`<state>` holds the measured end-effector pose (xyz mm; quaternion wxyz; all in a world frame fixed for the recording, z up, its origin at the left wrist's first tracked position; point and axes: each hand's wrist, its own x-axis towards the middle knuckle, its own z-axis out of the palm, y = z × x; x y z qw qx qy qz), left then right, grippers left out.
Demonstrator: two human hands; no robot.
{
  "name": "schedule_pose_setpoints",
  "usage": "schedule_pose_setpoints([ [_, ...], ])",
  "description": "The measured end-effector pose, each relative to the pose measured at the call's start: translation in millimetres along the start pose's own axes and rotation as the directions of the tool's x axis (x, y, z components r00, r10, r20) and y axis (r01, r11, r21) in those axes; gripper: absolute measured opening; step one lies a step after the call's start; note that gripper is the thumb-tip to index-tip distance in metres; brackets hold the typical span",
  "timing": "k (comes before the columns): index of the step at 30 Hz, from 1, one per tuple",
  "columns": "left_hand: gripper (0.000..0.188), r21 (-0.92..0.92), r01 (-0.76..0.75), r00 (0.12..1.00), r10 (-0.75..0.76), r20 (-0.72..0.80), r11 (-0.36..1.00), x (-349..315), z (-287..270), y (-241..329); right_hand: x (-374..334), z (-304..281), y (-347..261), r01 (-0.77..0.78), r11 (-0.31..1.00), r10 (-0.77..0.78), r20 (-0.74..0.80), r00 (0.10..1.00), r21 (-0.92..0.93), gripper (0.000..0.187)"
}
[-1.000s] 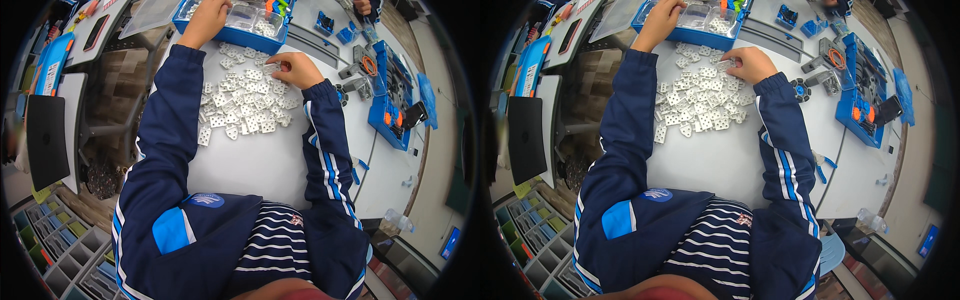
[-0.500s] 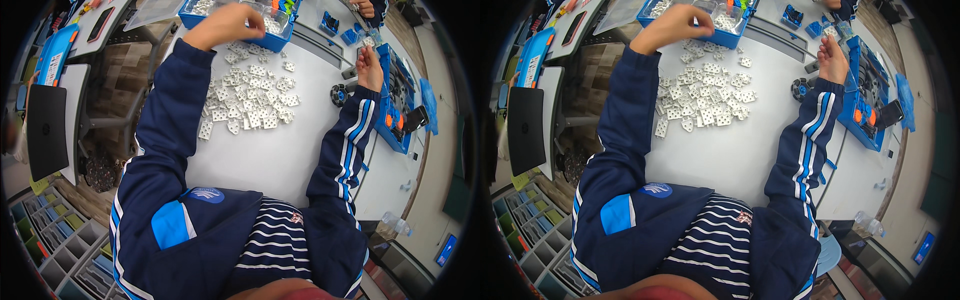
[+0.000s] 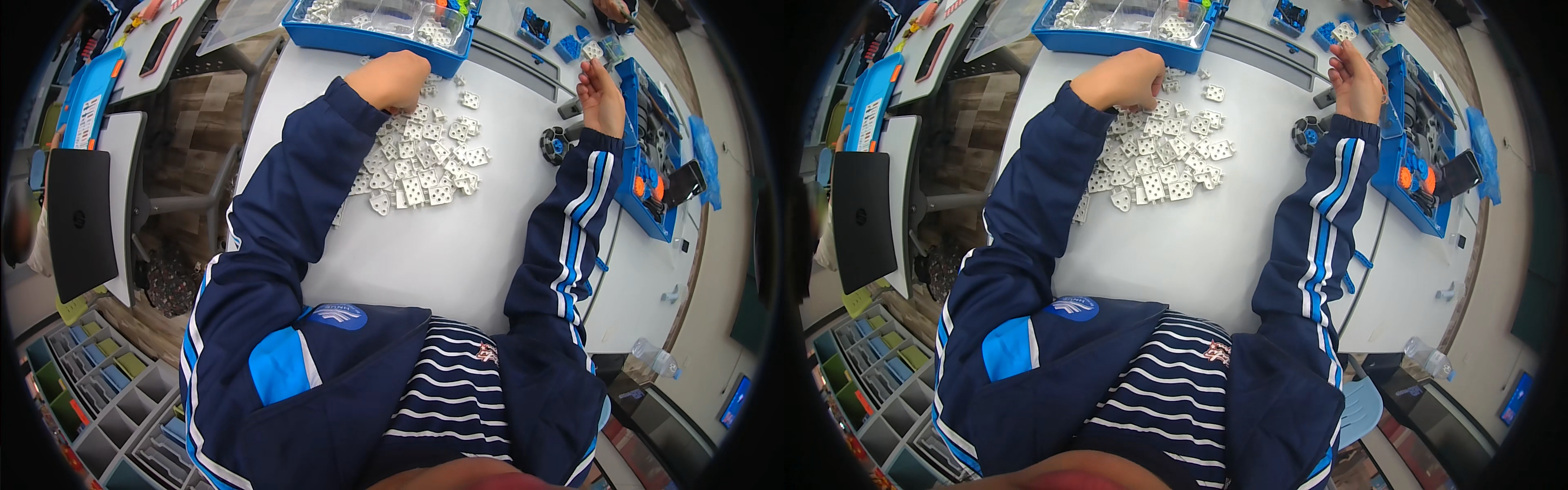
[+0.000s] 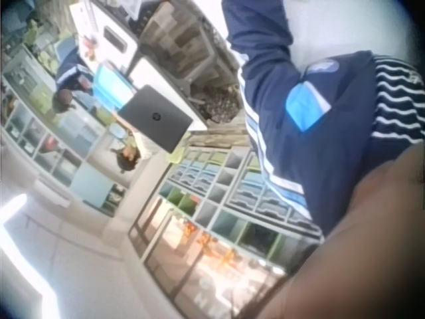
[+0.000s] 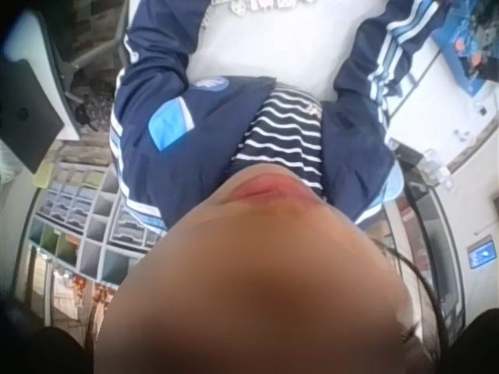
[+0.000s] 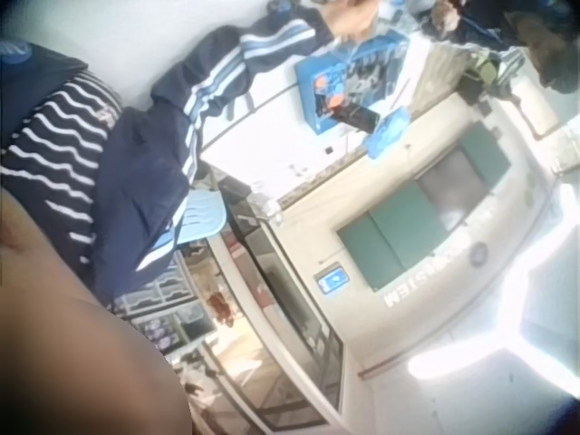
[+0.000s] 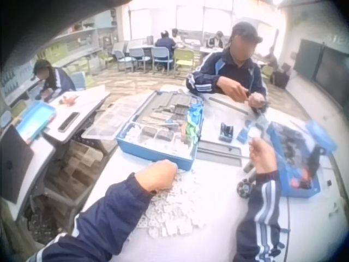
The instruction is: The person assembles small white plastic parts on a table, then opens a blue storage box and pours out many similar parts. They continue to handle and arrange the parts on the table.
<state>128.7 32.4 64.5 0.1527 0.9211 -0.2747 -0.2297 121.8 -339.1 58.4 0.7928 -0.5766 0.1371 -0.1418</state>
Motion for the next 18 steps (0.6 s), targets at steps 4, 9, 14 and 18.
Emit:
schedule_pose_setpoints([
  [4, 0.013, -0.129, -0.028, 0.997, 0.037, 0.071, 0.991, -6, -11, -5, 3, -2, 1, -0.006, 1.000, 0.006, -0.001, 1.000, 0.002, 0.025],
  [9, 0.019, -0.220, -0.196, 0.981, 0.191, -0.046, 0.956, -17, -26, -5, 4, -2, 3, -0.003, 0.999, 0.002, -0.011, 1.000, -0.035, 0.028],
  [14, 0.027, -0.335, -0.363, 0.825, 0.133, -0.549, 0.870, -15, -47, -11, -2, 5, 3, 0.032, 0.997, -0.031, 0.016, 0.999, -0.074, 0.033],
  [18, 0.019, 0.002, -0.311, 0.476, 0.157, -0.865, 0.950, 6, -38, -11, -7, 14, 3, 0.026, 0.993, -0.018, 0.073, 0.997, -0.112, 0.032],
])
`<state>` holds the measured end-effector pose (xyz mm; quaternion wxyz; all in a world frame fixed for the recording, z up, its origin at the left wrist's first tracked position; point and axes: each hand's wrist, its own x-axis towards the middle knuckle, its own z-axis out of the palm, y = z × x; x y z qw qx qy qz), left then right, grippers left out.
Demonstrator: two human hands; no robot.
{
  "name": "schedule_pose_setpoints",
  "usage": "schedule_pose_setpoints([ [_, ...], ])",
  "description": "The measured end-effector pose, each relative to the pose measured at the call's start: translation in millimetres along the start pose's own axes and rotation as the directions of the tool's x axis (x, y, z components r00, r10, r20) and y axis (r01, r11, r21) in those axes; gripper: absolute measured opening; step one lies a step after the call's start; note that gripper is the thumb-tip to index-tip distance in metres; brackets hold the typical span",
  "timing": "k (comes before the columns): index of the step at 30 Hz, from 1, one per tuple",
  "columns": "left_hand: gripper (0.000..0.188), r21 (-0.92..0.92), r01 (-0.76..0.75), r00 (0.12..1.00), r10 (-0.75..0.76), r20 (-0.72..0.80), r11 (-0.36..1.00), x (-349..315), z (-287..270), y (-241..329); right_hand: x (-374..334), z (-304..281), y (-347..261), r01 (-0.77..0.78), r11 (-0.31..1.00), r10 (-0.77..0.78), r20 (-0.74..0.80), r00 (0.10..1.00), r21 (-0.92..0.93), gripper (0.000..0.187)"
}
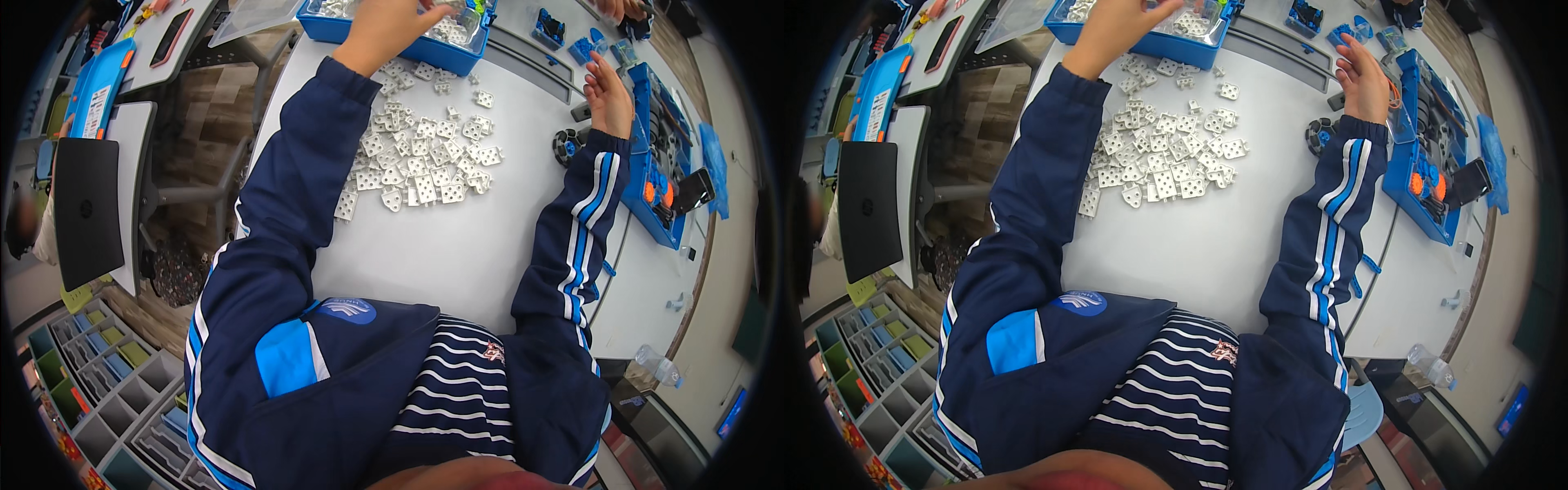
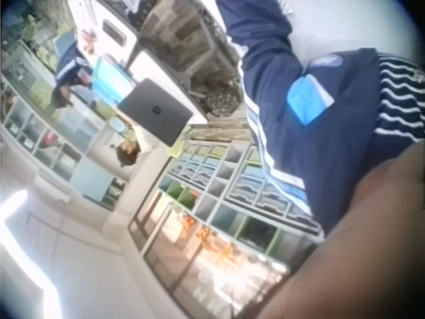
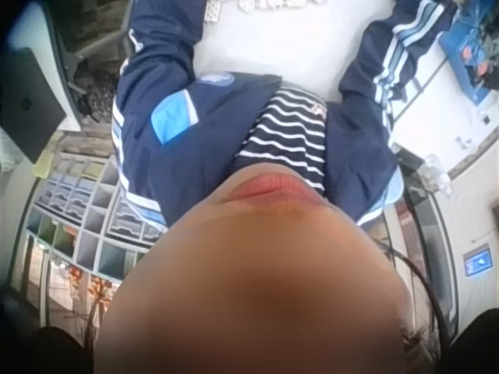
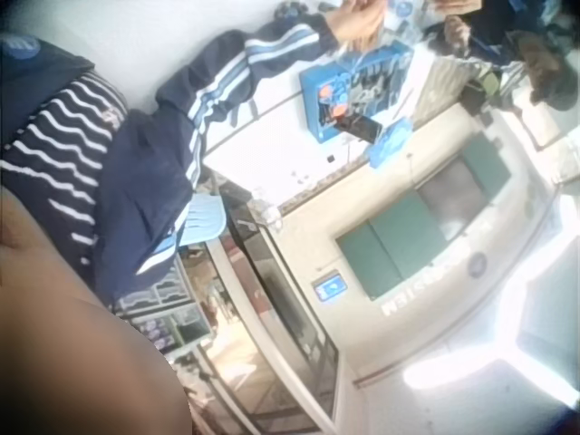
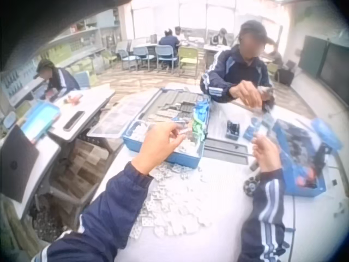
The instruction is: The person assembles small white plastic parts on a table, then opens a blue storage box and pours out many similar parts. They continue to handle and arrange the parts on the table.
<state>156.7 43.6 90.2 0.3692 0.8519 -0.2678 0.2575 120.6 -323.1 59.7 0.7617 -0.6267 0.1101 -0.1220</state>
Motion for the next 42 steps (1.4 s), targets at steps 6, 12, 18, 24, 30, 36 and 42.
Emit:
schedule_pose_setpoints([
  [6, 0.025, -0.067, 0.140, 0.977, -0.126, 0.174, 0.988, 5, -22, -7, -5, 16, 2, 0.050, 0.954, 0.013, 0.209, 0.978, -0.296, 0.032],
  [12, 0.042, 0.292, 0.186, 0.554, -0.346, 0.757, 0.938, -18, -66, -15, -18, 63, 38, 0.300, 0.767, 0.049, 0.518, 0.854, -0.567, 0.037],
  [18, 0.043, 0.385, -0.005, 0.956, -0.108, 0.271, 0.923, -103, -23, -23, -44, 95, 68, 0.522, 0.444, -0.003, 0.581, 0.814, -0.728, 0.049],
  [24, 0.029, 0.078, -0.040, 0.964, 0.018, 0.264, 0.996, -126, -21, -34, -54, 102, 51, 0.514, 0.451, 0.141, 0.627, 0.766, -0.730, 0.045],
  [30, 0.026, -0.140, 0.117, 0.947, -0.068, 0.313, 0.983, -127, -24, -35, -65, 116, 38, 0.597, 0.420, 0.079, 0.683, 0.726, -0.683, 0.034],
  [36, 0.024, -0.108, -0.064, 0.929, 0.099, 0.357, 0.992, -127, -23, -34, -75, 134, 50, 0.639, 0.308, 0.033, 0.680, 0.733, -0.704, 0.032],
  [42, 0.020, -0.192, 0.026, 0.936, 0.044, 0.350, 0.981, -128, -20, -34, -71, 129, 51, 0.637, 0.387, 0.039, 0.702, 0.711, -0.667, 0.035],
])
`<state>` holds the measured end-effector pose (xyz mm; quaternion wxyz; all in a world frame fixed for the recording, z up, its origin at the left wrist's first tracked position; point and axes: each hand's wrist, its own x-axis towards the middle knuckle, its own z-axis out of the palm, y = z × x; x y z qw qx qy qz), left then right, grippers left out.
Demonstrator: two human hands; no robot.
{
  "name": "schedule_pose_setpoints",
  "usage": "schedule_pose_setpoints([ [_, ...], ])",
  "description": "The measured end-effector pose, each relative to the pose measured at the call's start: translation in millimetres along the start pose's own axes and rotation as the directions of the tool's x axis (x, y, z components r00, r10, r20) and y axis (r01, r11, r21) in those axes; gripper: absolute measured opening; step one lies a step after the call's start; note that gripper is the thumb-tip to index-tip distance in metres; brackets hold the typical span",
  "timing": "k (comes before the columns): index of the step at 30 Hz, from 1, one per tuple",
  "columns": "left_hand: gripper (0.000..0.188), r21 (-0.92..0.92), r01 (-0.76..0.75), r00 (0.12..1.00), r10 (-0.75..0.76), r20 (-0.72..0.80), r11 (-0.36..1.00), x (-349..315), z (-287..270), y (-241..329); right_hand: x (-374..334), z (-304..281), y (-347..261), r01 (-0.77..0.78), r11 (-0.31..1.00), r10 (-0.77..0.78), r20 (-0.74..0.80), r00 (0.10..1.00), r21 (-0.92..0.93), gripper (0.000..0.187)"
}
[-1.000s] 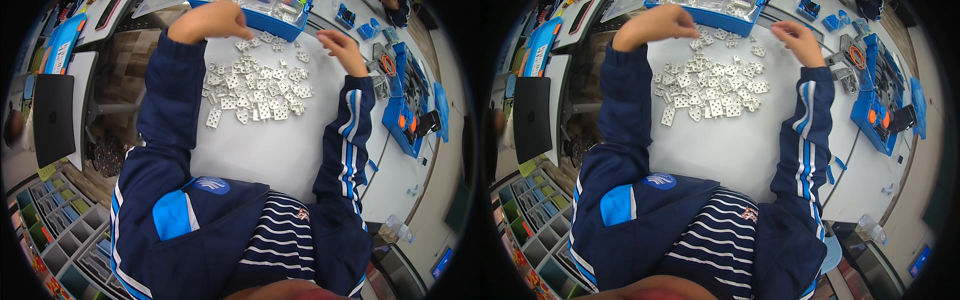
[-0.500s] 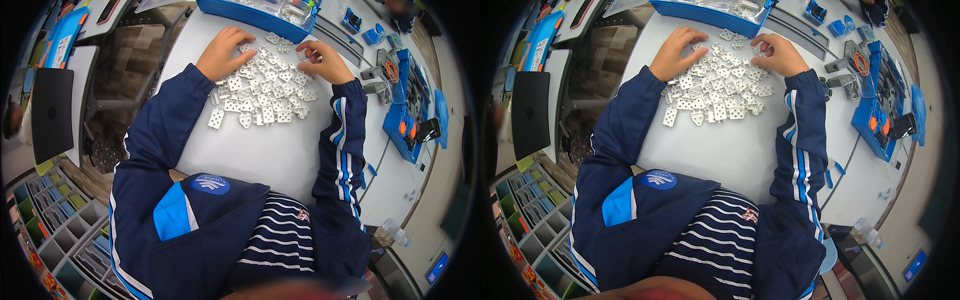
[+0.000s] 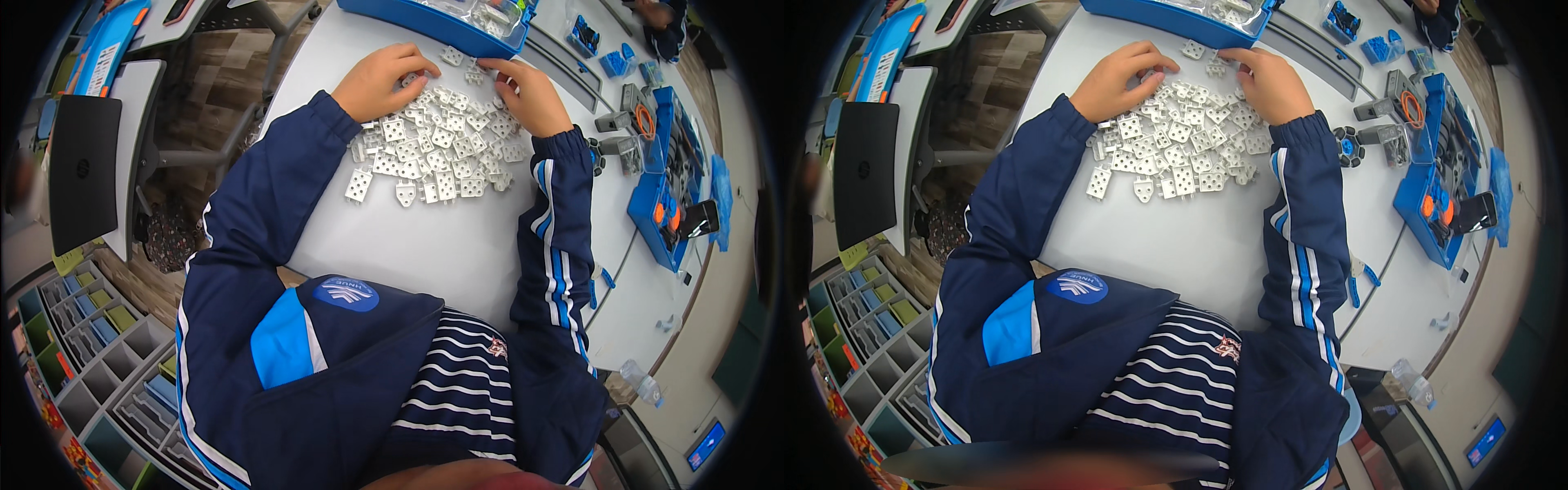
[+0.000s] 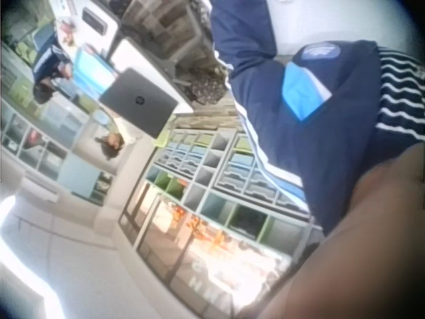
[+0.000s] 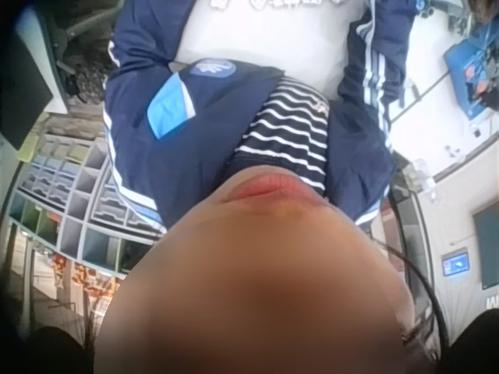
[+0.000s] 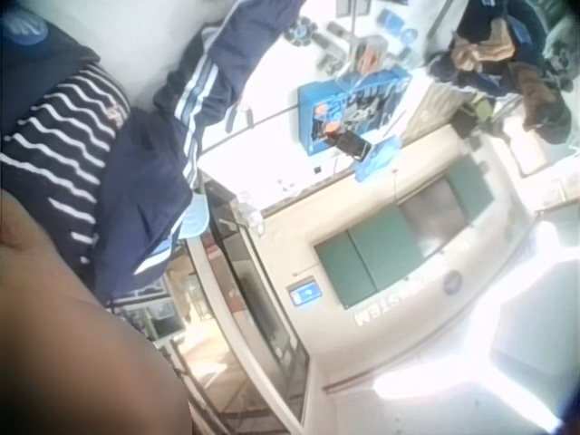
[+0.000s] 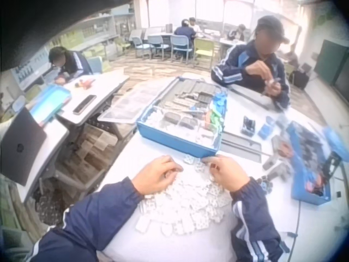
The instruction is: The person assembles small white plastic parts on a table, then opens a blue storage box and pours out many similar parts. They continue to handle and arrange the parts on the table.
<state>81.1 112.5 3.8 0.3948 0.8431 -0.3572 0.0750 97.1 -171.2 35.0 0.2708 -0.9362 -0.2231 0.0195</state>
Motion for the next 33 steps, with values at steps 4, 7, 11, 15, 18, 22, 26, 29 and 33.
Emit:
schedule_pose_setpoints([
  [4, 0.020, -0.014, 0.041, 0.999, -0.041, -0.012, 0.999, 0, 2, 1, 1, -4, 3, -0.016, 0.998, 0.021, 0.089, 0.996, -0.061, 0.032],
  [7, 0.020, -0.009, 0.044, 0.999, -0.045, -0.013, 0.999, 0, 1, 2, -1, -12, 4, 0.008, 0.999, -0.004, 0.105, 0.994, -0.032, 0.032],
  [11, 0.020, 0.001, 0.034, 0.999, -0.034, -0.028, 0.999, 0, 2, 1, -7, -14, 0, 0.025, 0.999, -0.030, 0.109, 0.994, 0.043, 0.033],
  [15, 0.020, 0.012, 0.051, 0.999, -0.051, -0.015, 0.999, 0, 3, 1, -8, -9, -2, -0.019, 0.998, 0.013, 0.114, 0.993, 0.052, 0.031],
  [18, 0.020, 0.014, 0.044, 0.999, -0.043, -0.019, 0.999, 1, 3, 0, -1, -7, 1, -0.024, 0.999, 0.018, 0.132, 0.991, 0.044, 0.028],
  [22, 0.020, 0.011, 0.042, 0.999, -0.042, -0.024, 0.999, 0, 3, -1, 1, -9, 5, 0.010, 0.999, -0.015, 0.117, 0.993, 0.038, 0.023],
  [26, 0.020, 0.015, 0.039, 0.999, -0.038, -0.027, 0.999, -1, 4, -1, -3, -9, 3, 0.080, 0.996, -0.080, 0.000, 0.997, 0.045, 0.022],
  [29, 0.019, 0.018, 0.022, 0.999, -0.021, -0.039, 1.000, 0, 3, 0, -2, -4, -2, 0.122, 0.986, -0.119, -0.032, 0.992, 0.112, 0.025],
  [33, 0.018, 0.033, 0.003, 0.999, -0.002, -0.041, 0.999, 2, -1, 3, 1, 2, -7, -0.001, 1.000, 0.001, 0.015, 1.000, -0.014, 0.026],
])
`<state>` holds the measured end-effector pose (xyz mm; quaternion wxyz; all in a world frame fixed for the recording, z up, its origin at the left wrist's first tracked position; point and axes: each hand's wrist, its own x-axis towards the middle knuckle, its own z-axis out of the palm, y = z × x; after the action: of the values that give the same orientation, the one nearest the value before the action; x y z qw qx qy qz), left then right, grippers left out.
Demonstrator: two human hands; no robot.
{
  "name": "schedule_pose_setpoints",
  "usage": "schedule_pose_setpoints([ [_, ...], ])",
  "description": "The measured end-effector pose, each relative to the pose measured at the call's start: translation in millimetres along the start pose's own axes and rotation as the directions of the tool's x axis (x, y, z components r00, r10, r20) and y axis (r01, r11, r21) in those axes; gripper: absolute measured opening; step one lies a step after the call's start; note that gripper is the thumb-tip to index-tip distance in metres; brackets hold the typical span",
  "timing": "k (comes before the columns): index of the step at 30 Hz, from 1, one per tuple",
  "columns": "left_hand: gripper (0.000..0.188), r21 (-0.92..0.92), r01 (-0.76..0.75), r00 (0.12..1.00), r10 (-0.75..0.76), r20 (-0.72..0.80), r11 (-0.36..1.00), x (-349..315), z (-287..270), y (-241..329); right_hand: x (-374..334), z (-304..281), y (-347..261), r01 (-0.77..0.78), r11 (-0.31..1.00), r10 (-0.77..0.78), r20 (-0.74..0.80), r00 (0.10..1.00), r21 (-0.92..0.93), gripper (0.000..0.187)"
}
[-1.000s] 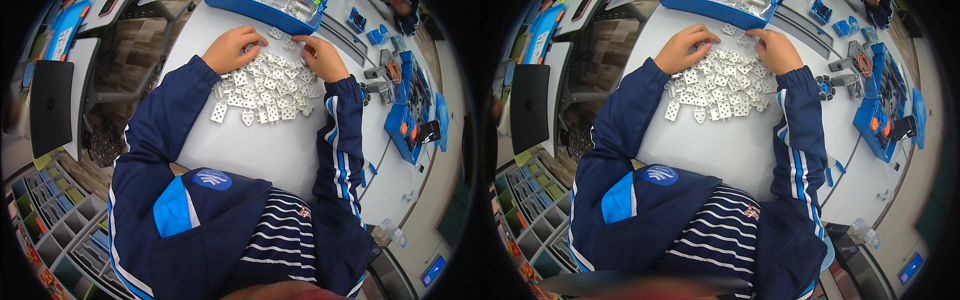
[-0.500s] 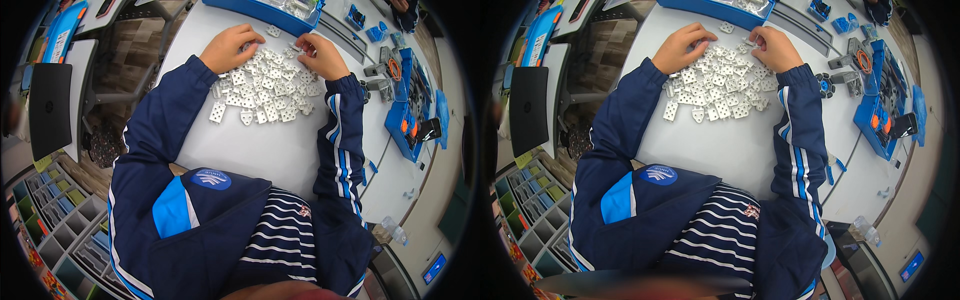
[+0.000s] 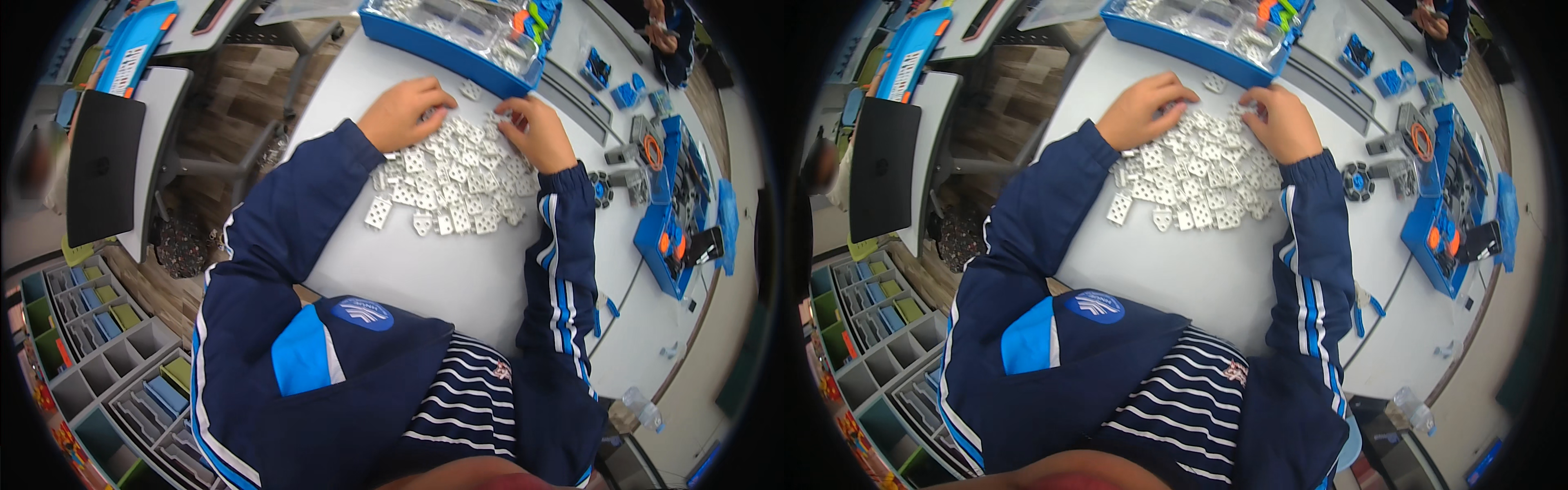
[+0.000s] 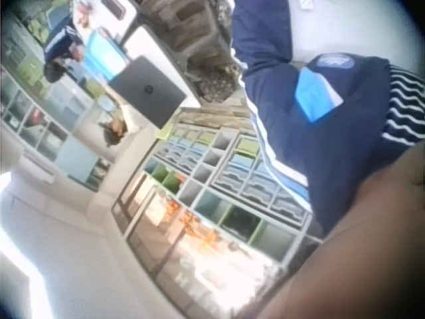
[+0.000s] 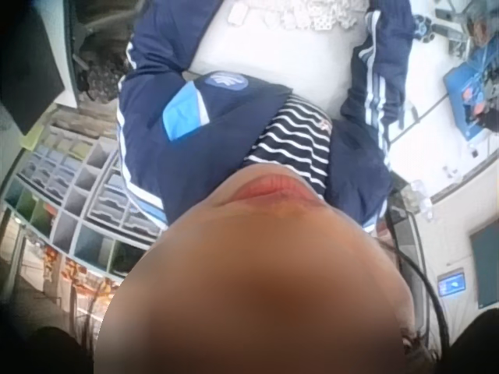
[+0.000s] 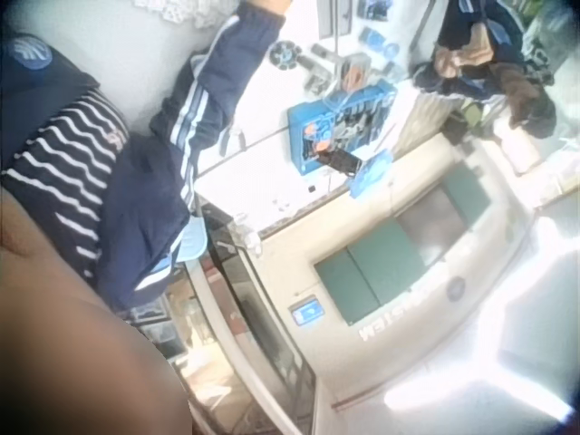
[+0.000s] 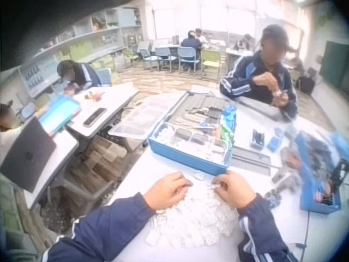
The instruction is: The person assembles small white plastic parts on a table, then opens a blue storage box and pours out many similar parts. They continue to handle and arrange the parts on the table.
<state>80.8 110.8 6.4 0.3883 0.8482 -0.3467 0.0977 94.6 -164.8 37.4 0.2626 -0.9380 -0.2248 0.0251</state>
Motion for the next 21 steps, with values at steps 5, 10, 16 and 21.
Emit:
schedule_pose_setpoints([
  [5, 0.017, -0.009, 0.038, 0.999, -0.038, 0.000, 0.999, 0, -2, 3, 1, 1, -3, -0.057, 0.998, 0.057, -0.002, 0.998, -0.003, 0.021],
  [10, 0.014, 0.118, -0.011, 0.964, 0.042, -0.262, 0.993, 10, -13, 18, -1, -16, -23, -0.090, 0.995, 0.090, 0.015, 0.996, 0.038, 0.018],
  [16, 0.053, -0.762, 0.579, 0.765, -0.515, 0.386, 0.289, 6, -23, 63, -11, -25, -77, 0.233, 0.918, -0.209, -0.108, 0.972, 0.320, 0.023],
  [21, 0.047, -0.813, 0.576, 0.710, -0.438, 0.551, -0.087, 3, -10, 50, -9, -23, -83, 0.218, 0.926, -0.179, -0.149, 0.972, 0.308, 0.025],
])
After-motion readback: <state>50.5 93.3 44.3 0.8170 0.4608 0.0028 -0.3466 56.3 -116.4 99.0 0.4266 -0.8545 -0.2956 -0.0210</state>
